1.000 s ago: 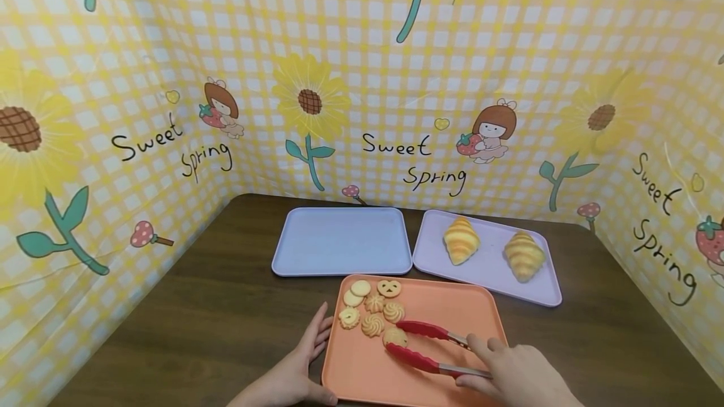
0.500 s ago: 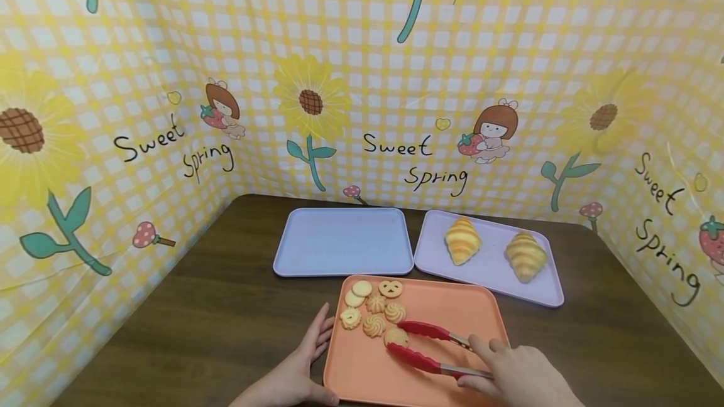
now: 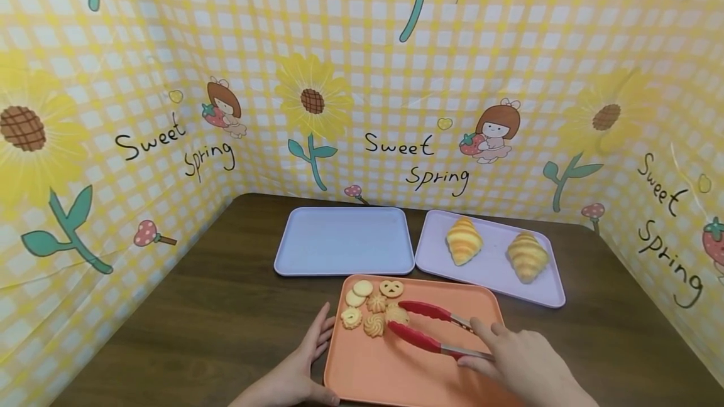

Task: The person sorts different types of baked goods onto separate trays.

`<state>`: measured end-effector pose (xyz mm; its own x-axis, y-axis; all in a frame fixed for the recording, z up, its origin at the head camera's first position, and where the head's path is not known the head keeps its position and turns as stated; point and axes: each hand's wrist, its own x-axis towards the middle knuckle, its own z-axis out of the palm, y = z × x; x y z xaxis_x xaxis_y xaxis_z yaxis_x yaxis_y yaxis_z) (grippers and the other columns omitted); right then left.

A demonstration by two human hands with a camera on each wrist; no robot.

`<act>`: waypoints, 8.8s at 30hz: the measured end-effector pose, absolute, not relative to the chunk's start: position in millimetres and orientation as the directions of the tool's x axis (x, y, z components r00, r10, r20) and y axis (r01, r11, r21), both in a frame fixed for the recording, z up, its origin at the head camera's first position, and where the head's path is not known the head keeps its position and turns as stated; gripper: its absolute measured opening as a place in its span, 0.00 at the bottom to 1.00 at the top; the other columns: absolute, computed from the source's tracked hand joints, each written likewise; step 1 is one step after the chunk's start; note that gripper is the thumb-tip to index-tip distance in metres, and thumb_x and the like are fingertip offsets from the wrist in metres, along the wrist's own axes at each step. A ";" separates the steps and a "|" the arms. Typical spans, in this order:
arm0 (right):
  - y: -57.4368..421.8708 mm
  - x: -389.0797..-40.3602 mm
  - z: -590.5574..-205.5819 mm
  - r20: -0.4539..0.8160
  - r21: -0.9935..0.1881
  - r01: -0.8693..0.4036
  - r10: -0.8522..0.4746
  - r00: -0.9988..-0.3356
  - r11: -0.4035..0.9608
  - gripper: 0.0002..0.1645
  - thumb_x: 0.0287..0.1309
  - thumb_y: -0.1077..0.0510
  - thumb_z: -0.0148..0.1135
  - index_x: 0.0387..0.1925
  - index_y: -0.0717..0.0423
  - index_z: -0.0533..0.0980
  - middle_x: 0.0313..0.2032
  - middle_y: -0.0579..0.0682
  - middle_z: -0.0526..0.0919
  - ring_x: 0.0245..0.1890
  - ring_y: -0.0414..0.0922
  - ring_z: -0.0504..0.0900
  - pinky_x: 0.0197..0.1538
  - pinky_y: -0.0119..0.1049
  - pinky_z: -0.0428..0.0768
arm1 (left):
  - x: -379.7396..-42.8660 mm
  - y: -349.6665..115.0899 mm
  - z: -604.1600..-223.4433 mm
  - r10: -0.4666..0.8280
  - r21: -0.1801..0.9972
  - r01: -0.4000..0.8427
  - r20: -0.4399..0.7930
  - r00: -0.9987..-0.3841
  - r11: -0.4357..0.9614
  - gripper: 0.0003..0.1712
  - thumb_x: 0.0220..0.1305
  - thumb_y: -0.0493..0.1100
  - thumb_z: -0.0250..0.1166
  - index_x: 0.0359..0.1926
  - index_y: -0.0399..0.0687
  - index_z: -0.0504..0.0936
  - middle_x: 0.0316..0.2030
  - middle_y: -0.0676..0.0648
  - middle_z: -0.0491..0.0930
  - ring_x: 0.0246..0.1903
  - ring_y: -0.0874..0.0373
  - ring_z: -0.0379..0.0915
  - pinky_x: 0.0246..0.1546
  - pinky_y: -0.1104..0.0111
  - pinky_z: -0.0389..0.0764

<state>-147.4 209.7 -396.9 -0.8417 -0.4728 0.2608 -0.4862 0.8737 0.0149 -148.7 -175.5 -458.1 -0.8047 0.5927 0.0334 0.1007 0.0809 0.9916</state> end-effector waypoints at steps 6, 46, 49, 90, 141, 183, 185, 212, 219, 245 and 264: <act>204.6 -161.2 -389.7 0.290 0.022 -0.467 -0.453 -0.843 0.884 0.30 0.55 0.26 0.61 0.44 0.44 0.73 0.19 0.39 0.65 0.10 0.39 0.63 0.17 0.35 0.64 | -148.5 -175.7 -459.2 0.582 0.989 0.116 0.042 -0.812 0.091 0.78 0.50 0.33 0.78 0.76 0.43 0.19 0.73 0.24 0.33 0.71 0.26 0.32 0.59 0.83 0.56; 172.0 -283.1 -382.3 0.297 -0.001 -0.488 -0.466 -0.834 0.873 0.28 0.57 0.32 0.65 0.35 0.52 0.74 0.20 0.46 0.72 0.19 0.44 0.73 0.18 0.40 0.70 | -150.5 -174.9 -461.7 0.584 0.982 0.179 0.113 -0.804 0.056 0.78 0.48 0.31 0.79 0.74 0.35 0.20 0.72 0.20 0.33 0.70 0.23 0.32 0.60 0.81 0.56; 169.7 -293.4 -386.1 0.331 0.027 -0.495 -0.475 -0.815 0.868 0.27 0.58 0.33 0.64 0.33 0.52 0.72 0.17 0.44 0.68 0.18 0.43 0.71 0.18 0.40 0.68 | -150.7 -174.7 -461.9 0.586 0.982 0.181 0.116 -0.802 0.053 0.78 0.48 0.32 0.79 0.74 0.34 0.19 0.71 0.20 0.33 0.70 0.23 0.32 0.60 0.81 0.56; 118.7 -367.6 -412.8 0.179 -0.019 -0.221 -0.214 -0.960 0.975 0.37 0.62 0.29 0.57 0.50 0.58 0.77 0.27 0.56 0.80 0.21 0.52 0.78 0.25 0.46 0.80 | -152.6 -175.2 -463.4 0.599 0.985 0.164 0.104 -0.794 0.046 0.77 0.51 0.33 0.78 0.73 0.35 0.18 0.71 0.19 0.31 0.70 0.22 0.30 0.59 0.82 0.57; 163.5 -281.4 -406.8 0.301 -0.032 -0.428 -0.400 -0.866 0.903 0.33 0.56 0.30 0.64 0.42 0.55 0.72 0.20 0.52 0.74 0.18 0.50 0.77 0.22 0.49 0.75 | -153.7 -176.4 -464.0 0.594 0.981 0.185 0.117 -0.796 0.054 0.78 0.50 0.33 0.78 0.73 0.33 0.18 0.71 0.18 0.32 0.69 0.22 0.32 0.59 0.81 0.56; 202.0 -178.7 -416.5 0.121 -0.102 -0.425 -0.413 -0.903 0.900 0.38 0.51 0.20 0.57 0.48 0.45 0.76 0.24 0.41 0.74 0.15 0.42 0.67 0.21 0.38 0.72 | -152.3 -177.1 -463.6 0.610 0.980 0.192 0.120 -0.784 0.054 0.76 0.52 0.33 0.77 0.73 0.33 0.18 0.70 0.18 0.33 0.69 0.22 0.32 0.59 0.81 0.57; 202.1 -178.6 -416.8 0.126 -0.095 -0.428 -0.415 -0.901 0.899 0.38 0.51 0.20 0.56 0.48 0.44 0.77 0.24 0.41 0.74 0.15 0.41 0.68 0.21 0.38 0.72 | -152.7 -177.3 -463.6 0.611 0.981 0.183 0.110 -0.784 0.058 0.77 0.52 0.35 0.77 0.73 0.34 0.18 0.71 0.19 0.33 0.70 0.23 0.32 0.60 0.81 0.57; 201.8 -174.2 -418.4 0.142 -0.097 -0.437 -0.422 -0.895 0.894 0.36 0.54 0.22 0.56 0.46 0.45 0.77 0.23 0.39 0.74 0.15 0.39 0.69 0.22 0.38 0.74 | -151.5 -176.6 -461.9 0.602 0.983 0.170 0.095 -0.792 0.069 0.76 0.52 0.35 0.77 0.74 0.34 0.18 0.71 0.19 0.34 0.70 0.23 0.32 0.59 0.81 0.57; 200.3 -175.1 -415.4 0.151 -0.119 -0.413 -0.394 -0.907 0.903 0.37 0.53 0.21 0.55 0.48 0.44 0.78 0.24 0.38 0.77 0.15 0.40 0.70 0.22 0.38 0.73 | -150.4 -175.6 -460.4 0.599 0.986 0.150 0.081 -0.797 0.067 0.77 0.52 0.34 0.77 0.74 0.36 0.18 0.71 0.20 0.33 0.70 0.24 0.32 0.59 0.82 0.57; 186.2 -195.2 -403.6 0.210 -0.158 -0.390 -0.355 -0.911 0.907 0.31 0.52 0.26 0.63 0.45 0.43 0.77 0.31 0.42 0.79 0.27 0.46 0.80 0.26 0.43 0.75 | -150.1 -177.8 -459.7 0.617 0.974 0.213 0.120 -0.778 0.079 0.75 0.57 0.42 0.76 0.73 0.33 0.18 0.70 0.18 0.34 0.69 0.22 0.35 0.59 0.79 0.59; 179.4 -227.2 -386.3 0.286 -0.057 -0.470 -0.437 -0.853 0.881 0.28 0.56 0.28 0.62 0.36 0.47 0.72 0.17 0.43 0.68 0.16 0.42 0.70 0.19 0.38 0.67 | -151.8 -175.6 -463.1 0.616 0.963 0.260 0.166 -0.770 0.065 0.75 0.54 0.38 0.77 0.73 0.31 0.19 0.69 0.17 0.37 0.68 0.21 0.36 0.60 0.78 0.59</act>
